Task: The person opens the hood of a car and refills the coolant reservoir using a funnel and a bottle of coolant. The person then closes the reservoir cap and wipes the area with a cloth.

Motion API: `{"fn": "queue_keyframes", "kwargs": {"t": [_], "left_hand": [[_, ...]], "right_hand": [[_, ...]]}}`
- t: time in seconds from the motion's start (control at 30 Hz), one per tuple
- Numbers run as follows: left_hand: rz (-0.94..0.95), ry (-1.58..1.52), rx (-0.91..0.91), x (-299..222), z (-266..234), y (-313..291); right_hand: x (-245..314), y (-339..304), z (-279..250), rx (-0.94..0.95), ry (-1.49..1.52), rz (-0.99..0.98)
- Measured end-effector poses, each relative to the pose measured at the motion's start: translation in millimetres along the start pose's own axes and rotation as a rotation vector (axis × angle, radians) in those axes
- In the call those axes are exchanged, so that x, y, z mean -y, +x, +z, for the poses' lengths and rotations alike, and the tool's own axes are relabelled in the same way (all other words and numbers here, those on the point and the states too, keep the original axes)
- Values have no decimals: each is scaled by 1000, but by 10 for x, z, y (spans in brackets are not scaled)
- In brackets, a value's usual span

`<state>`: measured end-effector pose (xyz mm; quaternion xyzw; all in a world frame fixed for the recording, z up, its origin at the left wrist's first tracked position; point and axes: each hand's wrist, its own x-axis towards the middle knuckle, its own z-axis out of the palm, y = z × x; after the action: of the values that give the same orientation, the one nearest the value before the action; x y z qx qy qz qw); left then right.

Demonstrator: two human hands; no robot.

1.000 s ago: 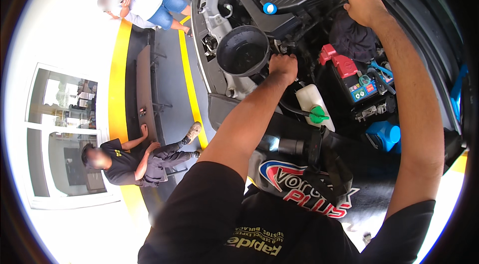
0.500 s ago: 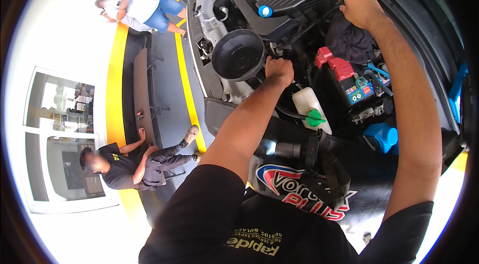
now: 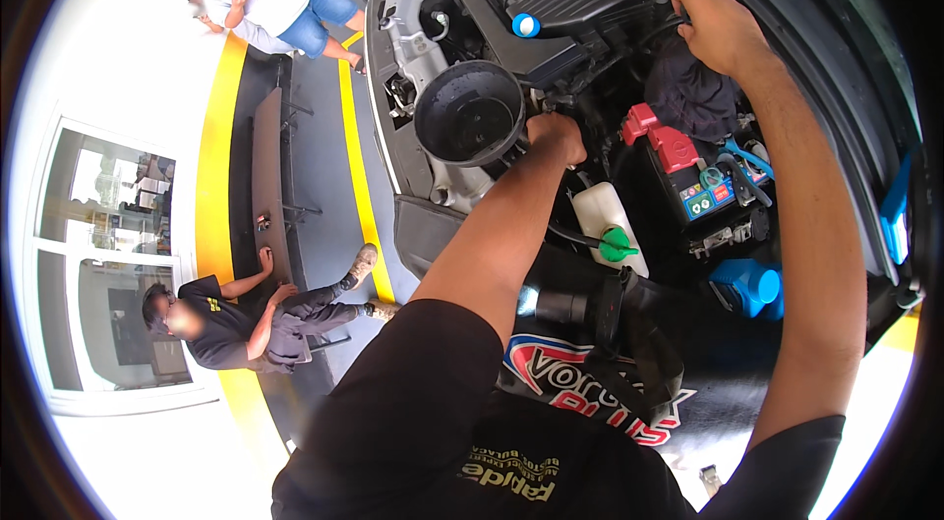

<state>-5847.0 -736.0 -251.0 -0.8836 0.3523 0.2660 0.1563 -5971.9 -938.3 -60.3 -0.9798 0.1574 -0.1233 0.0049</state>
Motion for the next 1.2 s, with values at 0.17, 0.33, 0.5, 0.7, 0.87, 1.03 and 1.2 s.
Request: {"fn": "queue_keyframes", "kwargs": {"t": [0.17,0.33,0.5,0.7,0.87,1.03,1.2], "left_hand": [[-42,-84,-58,-14,21,-2],[-25,-99,-62,-24,-16,-52],[-52,-120,-72,-14,-8,-19],[-79,-193,-144,120,30,15],[63,-613,-389,-188,-808,-636],[435,-783,-735,-773,-1030,-655],[457,-822,-859,-1105,-877,-443]], "right_hand": [[-19,3,-10,11,2,-6],[-67,-11,40,-9,2,-3],[-12,0,-20,21,13,24],[46,50,-49,30,8,5],[-146,-110,-183,63,-35,-14],[46,-29,-198,72,-18,-88],[73,71,-183,81,-23,-92]]}}
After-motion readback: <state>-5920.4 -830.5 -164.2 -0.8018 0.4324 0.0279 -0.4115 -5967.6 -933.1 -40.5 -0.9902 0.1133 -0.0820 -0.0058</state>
